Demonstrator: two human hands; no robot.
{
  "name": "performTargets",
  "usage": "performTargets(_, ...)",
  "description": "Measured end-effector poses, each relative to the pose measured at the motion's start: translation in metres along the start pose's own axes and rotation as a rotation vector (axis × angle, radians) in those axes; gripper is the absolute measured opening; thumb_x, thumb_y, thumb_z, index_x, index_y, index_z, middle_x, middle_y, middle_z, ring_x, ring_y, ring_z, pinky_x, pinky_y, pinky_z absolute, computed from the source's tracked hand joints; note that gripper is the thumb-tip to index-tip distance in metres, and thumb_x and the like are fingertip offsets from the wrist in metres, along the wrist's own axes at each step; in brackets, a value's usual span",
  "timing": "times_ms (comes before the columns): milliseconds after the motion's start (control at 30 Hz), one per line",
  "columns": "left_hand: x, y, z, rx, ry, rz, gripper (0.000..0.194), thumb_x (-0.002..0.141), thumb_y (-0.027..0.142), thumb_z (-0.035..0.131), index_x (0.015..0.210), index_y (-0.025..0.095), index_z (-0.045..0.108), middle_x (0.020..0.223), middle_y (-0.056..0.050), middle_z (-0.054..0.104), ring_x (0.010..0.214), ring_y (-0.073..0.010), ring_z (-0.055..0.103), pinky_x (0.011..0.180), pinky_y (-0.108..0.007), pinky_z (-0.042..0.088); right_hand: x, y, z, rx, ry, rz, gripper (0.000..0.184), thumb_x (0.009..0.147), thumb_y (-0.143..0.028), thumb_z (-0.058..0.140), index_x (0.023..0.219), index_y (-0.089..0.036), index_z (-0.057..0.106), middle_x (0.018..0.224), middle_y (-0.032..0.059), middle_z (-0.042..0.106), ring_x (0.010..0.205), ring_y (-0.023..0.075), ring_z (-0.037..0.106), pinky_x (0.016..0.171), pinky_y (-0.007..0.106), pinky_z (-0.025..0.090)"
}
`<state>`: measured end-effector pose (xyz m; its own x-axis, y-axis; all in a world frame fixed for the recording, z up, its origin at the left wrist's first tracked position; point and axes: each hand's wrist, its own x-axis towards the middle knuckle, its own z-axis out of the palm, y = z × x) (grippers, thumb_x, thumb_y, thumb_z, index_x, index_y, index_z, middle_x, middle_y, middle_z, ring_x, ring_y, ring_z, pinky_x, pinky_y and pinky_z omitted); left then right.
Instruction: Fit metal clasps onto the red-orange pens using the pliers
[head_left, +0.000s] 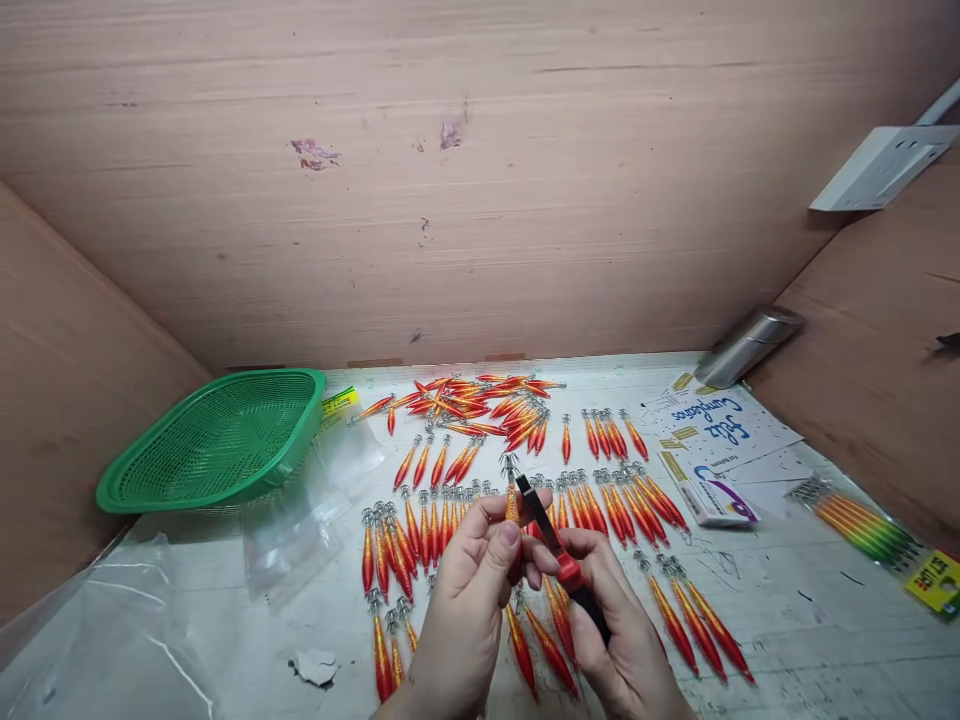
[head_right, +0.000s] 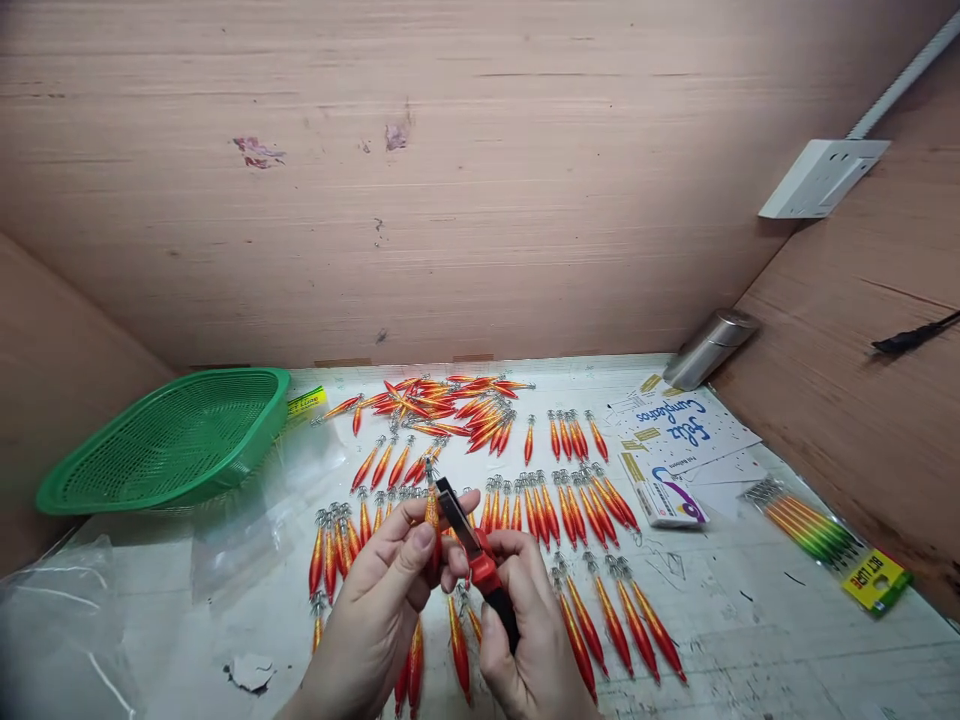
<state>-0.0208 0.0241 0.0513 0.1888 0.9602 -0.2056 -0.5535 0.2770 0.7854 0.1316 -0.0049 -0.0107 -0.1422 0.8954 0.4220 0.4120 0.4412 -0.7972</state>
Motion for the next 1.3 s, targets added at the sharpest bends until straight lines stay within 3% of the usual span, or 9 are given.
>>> performTargets(333, 0.000, -0.004, -0.001, 0.033, -0.027, 0.058, 0.025, 0.090, 0.038, 0.066, 0.105, 0.019, 0.066, 0.083, -0.007, 0.074, 0.070, -0.0156, 0.058, 0.071, -0.030, 0.043, 0.004, -0.009, -0.006, -0.202, 0.015, -0.079, 0.017, 0.094, -0.017, 0.042, 0.105, -0.025, 0.054, 0.099, 0.0058, 0.052, 0.093, 0.0202, 0.060, 0.078, 0.028, 0.056)
performTargets(633, -0.001, 0.000, 0.000, 0.067, -0.025, 0.056, 0.027, 0.088, 0.044, 0.068, 0.099, 0.019, 0.067, 0.067, 0.001, 0.055, 0.064, -0.0117, 0.044, 0.064, -0.025, 0.037, 0.007, -0.011, -0.008, -0.272, -0.029, -0.113, 0.016, 0.093, -0.016, 0.041, 0.106, -0.024, 0.048, 0.104, 0.0063, 0.048, 0.093, 0.0179, 0.060, 0.077, 0.026, 0.057)
performTargets(800, -0.002, 0.005, -0.002, 0.223, -0.008, 0.093, 0.031, 0.090, 0.047, 0.064, 0.104, 0.020, 0.067, 0.068, 0.002, 0.050, 0.065, -0.0124, 0.043, 0.068, -0.026, 0.038, 0.009, -0.013, -0.012, -0.281, -0.037, -0.109, 0.015, 0.093, -0.016, 0.039, 0.103, -0.025, 0.046, 0.102, 0.0064, 0.052, 0.090, 0.0181, 0.062, 0.075, 0.027, 0.058)
performTargets(1000, -0.001, 0.005, -0.006, 0.419, 0.008, 0.155, 0.033, 0.094, 0.048, 0.056, 0.110, 0.021, 0.067, 0.064, 0.003, 0.046, 0.064, -0.0136, 0.042, 0.066, -0.027, 0.036, 0.009, -0.011, -0.018, -0.395, -0.062, -0.186, 0.020, 0.090, -0.016, 0.043, 0.108, -0.024, 0.047, 0.107, 0.0103, 0.059, 0.103, 0.0237, 0.065, 0.086, 0.033, 0.058)
performTargets(1167, -0.001, 0.006, -0.004, 0.340, 0.000, 0.143, 0.041, 0.092, 0.052, 0.058, 0.113, 0.018, 0.068, 0.064, 0.004, 0.043, 0.061, -0.0123, 0.038, 0.063, -0.027, 0.034, 0.013, -0.013, -0.016, -0.379, 0.024, -0.175, 0.013, 0.092, -0.017, 0.047, 0.101, -0.025, 0.049, 0.097, 0.0068, 0.062, 0.092, 0.0209, 0.067, 0.076, 0.028, 0.058)
performTargets(1300, -0.002, 0.008, -0.006, 0.354, 0.033, 0.147, 0.044, 0.092, 0.053, 0.058, 0.116, 0.017, 0.067, 0.064, 0.004, 0.043, 0.060, -0.0115, 0.036, 0.061, -0.026, 0.032, 0.016, -0.016, -0.018, -0.318, 0.017, -0.128, 0.006, 0.094, -0.020, 0.051, 0.097, -0.025, 0.052, 0.098, 0.0059, 0.061, 0.089, 0.0179, 0.066, 0.075, 0.025, 0.057)
